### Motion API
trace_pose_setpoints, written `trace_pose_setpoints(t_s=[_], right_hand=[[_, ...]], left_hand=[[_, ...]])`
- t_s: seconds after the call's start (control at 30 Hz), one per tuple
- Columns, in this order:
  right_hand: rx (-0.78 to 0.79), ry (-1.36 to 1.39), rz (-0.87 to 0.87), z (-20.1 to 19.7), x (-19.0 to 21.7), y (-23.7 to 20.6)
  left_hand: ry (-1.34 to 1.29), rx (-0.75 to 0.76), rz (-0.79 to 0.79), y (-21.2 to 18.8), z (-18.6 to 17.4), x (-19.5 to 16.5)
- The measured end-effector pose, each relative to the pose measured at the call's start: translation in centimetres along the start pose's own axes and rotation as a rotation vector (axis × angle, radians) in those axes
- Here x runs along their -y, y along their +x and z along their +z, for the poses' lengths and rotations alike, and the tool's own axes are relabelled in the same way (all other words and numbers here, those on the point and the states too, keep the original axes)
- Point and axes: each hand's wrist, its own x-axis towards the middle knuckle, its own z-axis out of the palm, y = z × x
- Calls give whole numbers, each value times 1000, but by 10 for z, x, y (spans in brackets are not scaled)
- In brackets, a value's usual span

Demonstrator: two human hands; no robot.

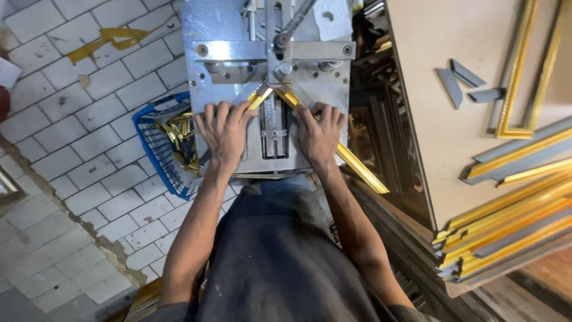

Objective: The person places mitered gold picture frame corners into a corner-joining machine, pulls the machine lever down to drive fasteners into the joint, then lifts the assembled frame out and stacks it with finished frames on the work table, repeating the cycle for more frames.

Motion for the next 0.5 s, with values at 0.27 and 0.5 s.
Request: trace_pose_setpoints(t_s=[0.27, 0.5], right_hand=[[91, 165, 52, -13, -9, -9], [547, 252, 126, -123, -86, -110]], left_hand=[[-127, 40, 27, -14, -2, 1], [-346, 140, 79, -31, -27, 10]])
